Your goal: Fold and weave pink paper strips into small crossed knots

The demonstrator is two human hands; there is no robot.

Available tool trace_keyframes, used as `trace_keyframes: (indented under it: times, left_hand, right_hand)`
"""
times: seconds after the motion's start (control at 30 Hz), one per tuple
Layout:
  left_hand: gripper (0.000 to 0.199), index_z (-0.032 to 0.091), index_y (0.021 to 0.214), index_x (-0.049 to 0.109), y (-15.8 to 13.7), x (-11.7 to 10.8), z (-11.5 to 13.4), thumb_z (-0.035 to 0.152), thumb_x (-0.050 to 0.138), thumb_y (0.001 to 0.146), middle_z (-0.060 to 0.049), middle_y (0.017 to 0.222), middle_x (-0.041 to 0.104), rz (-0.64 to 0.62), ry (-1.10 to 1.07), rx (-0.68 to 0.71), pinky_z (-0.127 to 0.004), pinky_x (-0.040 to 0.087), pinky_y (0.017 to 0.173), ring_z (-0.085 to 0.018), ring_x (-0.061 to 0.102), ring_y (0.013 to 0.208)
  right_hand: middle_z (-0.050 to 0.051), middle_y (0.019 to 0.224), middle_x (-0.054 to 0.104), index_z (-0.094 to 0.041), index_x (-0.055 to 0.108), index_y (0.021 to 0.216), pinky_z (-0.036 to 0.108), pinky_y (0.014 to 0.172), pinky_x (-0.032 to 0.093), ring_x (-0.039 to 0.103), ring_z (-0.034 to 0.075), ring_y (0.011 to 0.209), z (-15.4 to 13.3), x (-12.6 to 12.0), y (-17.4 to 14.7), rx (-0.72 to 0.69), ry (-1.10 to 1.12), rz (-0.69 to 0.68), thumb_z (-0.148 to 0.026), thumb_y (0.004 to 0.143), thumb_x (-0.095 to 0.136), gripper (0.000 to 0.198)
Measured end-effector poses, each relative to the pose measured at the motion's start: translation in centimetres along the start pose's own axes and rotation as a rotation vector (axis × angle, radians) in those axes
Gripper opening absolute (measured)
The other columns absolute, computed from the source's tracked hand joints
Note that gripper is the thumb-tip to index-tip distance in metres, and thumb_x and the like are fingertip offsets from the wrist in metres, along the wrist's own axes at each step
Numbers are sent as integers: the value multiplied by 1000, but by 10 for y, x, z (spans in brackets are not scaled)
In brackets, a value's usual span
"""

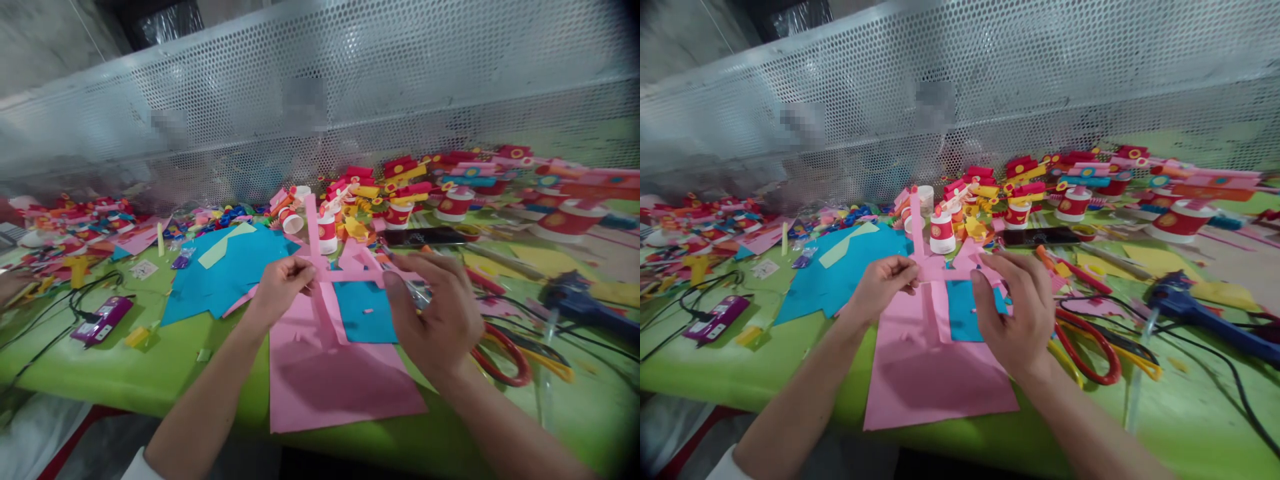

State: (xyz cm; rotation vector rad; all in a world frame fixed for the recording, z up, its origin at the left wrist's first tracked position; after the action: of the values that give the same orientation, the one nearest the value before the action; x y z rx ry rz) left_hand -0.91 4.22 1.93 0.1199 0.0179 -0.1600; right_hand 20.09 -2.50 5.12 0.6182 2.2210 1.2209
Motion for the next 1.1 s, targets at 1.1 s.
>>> trace_keyframes:
  times: [1.1]
  left_hand:
    - [27, 14, 79, 74, -16, 47, -17, 40, 81, 77, -3, 73, 67, -3, -401, -130, -23, 56, 57, -12, 61, 65]
  right_hand:
    - [-2, 66, 56, -18, 67, 73, 28, 56, 36, 47, 13, 63, 34, 56, -24, 782, 586, -556, -53, 78, 77, 36]
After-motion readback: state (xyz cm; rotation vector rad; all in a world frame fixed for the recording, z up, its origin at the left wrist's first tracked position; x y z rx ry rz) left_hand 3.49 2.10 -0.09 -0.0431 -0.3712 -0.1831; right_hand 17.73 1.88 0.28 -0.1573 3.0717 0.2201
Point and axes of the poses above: each hand's wrist, its own y-axis towards the middle knuckle, its own x-axis out of the palm, z = x × y, the point moved 5 cm from there along y, towards the middle knuckle
